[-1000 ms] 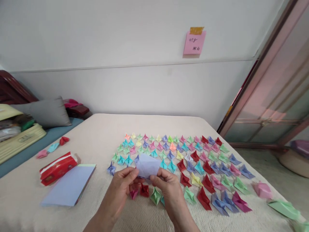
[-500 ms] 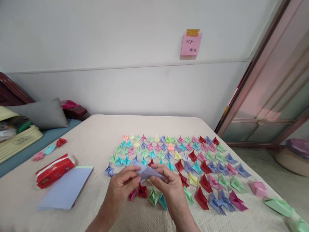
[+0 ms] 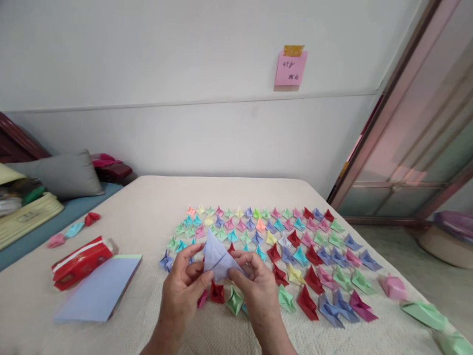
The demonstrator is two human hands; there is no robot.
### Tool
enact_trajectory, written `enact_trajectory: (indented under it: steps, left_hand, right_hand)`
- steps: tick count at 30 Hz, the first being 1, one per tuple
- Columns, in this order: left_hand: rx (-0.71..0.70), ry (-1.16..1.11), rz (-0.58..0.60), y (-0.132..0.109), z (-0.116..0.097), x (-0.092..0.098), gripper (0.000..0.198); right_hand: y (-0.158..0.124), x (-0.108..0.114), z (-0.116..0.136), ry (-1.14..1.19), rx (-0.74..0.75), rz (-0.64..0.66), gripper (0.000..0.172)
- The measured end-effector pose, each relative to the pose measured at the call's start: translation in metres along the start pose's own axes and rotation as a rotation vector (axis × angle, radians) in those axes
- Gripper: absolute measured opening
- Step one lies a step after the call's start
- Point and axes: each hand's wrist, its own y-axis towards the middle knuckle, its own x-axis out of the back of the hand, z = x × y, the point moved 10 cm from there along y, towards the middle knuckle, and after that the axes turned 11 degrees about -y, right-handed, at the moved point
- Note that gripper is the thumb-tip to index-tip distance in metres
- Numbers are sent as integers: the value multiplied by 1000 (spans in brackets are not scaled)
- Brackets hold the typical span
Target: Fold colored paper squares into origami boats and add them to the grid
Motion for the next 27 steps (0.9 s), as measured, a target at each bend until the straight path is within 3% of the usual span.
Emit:
enact_trajectory:
  steps: [7,11,13,15,18,22,27]
  left_hand:
    - [117,-51,21,6,8,3,52]
    - [145,-56,151,9,13,-6,27]
    - [161,-19,221,10,18,-10,14]
    - [199,35,255,10,24,-10,12]
    - [178,109,205,12,21,-5,8]
    - [15,123,121,11,-3,-1,9]
    - [-122,154,156,9,-20,-2,12]
  right_hand:
    - [1,-9,0,-20,-18,77,36]
    - [-1,-8,6,-128,54,102,26]
    - [-3,-6,15,-253,153,86,22]
    - [-7,-5,27,-411,283,56,24]
    - [-22,-6,51,-610,551,-30,30]
    - [-51,-18,76,-806,888,-136,32]
    - [-68,-29,85,-934,1023,-214,30]
